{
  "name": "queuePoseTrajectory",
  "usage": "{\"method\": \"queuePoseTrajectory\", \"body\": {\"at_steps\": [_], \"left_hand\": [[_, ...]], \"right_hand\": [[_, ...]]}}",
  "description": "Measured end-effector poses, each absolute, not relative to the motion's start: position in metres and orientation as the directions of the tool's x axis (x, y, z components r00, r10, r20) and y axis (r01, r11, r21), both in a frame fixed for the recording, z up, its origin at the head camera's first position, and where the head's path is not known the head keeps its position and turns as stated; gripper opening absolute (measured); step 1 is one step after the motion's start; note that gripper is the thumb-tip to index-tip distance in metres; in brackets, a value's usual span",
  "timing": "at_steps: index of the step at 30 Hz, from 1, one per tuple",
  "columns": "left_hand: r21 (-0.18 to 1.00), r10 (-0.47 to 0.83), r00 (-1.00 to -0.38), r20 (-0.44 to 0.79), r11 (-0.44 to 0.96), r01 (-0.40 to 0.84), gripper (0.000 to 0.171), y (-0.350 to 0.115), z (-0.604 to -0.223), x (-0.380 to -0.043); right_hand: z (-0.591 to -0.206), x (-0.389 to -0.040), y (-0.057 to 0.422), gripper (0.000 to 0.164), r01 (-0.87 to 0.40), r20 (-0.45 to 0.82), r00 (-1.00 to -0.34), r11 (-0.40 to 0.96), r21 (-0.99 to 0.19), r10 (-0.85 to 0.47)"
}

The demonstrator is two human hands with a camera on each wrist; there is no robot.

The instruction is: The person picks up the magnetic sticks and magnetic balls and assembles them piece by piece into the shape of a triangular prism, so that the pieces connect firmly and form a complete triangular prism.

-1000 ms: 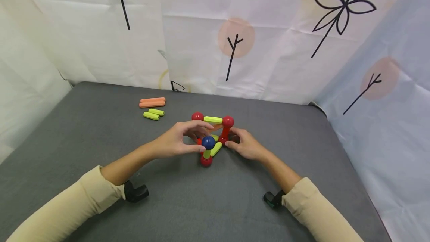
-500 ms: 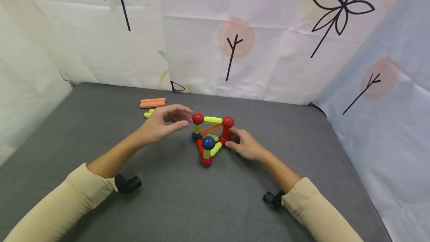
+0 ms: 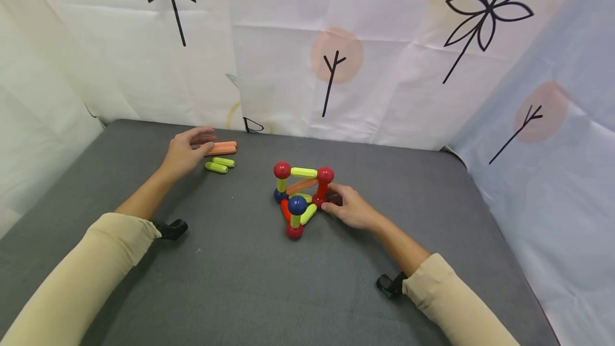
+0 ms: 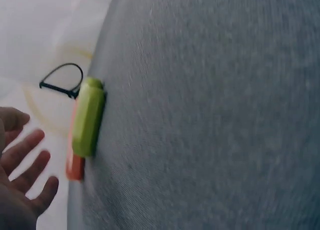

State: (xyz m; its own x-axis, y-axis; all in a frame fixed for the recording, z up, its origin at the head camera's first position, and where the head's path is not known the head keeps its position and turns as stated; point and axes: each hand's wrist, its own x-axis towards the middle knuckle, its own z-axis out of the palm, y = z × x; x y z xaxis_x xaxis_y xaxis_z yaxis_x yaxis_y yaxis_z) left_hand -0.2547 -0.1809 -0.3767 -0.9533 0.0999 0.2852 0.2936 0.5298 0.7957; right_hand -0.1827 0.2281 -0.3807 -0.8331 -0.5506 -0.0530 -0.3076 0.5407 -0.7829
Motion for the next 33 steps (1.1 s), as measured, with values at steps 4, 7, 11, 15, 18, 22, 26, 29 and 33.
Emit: {"method": "queuePoseTrajectory", "body": {"at_steps": [4,7,11,15,18,22,26,29,33], "left_hand": [[0.762,0.097,-0.960,0.262,0.590,0.267,0.037,-0.188,-0.381,-0.259],[0.738,0.132,-0.963,0.235,0.621,0.265,0.038,-0.192,-0.384,-0.262],[0.726,0.158,-0.963,0.220,0.633,0.270,0.037,-0.198,-0.391,-0.265],[0.700,0.183,-0.963,0.196,0.662,0.268,0.036,-0.204,-0.396,-0.266],[0.658,0.215,-0.962,0.168,0.702,0.272,0.037,-0.206,-0.398,-0.267],[0.642,0.217,-0.962,0.162,0.718,0.270,0.035,-0.205,-0.398,-0.268],[0.676,0.182,-0.964,0.192,0.688,0.264,0.036,-0.200,-0.393,-0.265],[0.739,0.161,-0.970,0.182,0.629,0.243,0.040,-0.194,-0.386,-0.262],[0.880,0.183,-0.980,0.078,0.450,0.154,0.047,-0.186,-0.375,-0.253]], "right_hand": [[-0.381,-0.183,0.228,0.043,-0.309,-0.052,-0.832,0.540,-0.783,-0.552],[-0.380,-0.183,0.228,0.043,-0.312,-0.053,-0.832,0.543,-0.779,-0.552],[-0.380,-0.183,0.228,0.044,-0.310,-0.056,-0.830,0.543,-0.780,-0.554],[-0.381,-0.184,0.227,0.044,-0.308,-0.054,-0.830,0.536,-0.786,-0.555],[-0.382,-0.184,0.227,0.044,-0.308,-0.053,-0.830,0.535,-0.787,-0.556],[-0.381,-0.184,0.227,0.045,-0.310,-0.053,-0.830,0.538,-0.784,-0.555],[-0.381,-0.183,0.227,0.043,-0.311,-0.052,-0.832,0.542,-0.781,-0.552],[-0.381,-0.183,0.227,0.042,-0.307,-0.054,-0.834,0.544,-0.781,-0.549],[-0.381,-0.183,0.227,0.041,-0.302,-0.054,-0.836,0.541,-0.785,-0.545]]}}
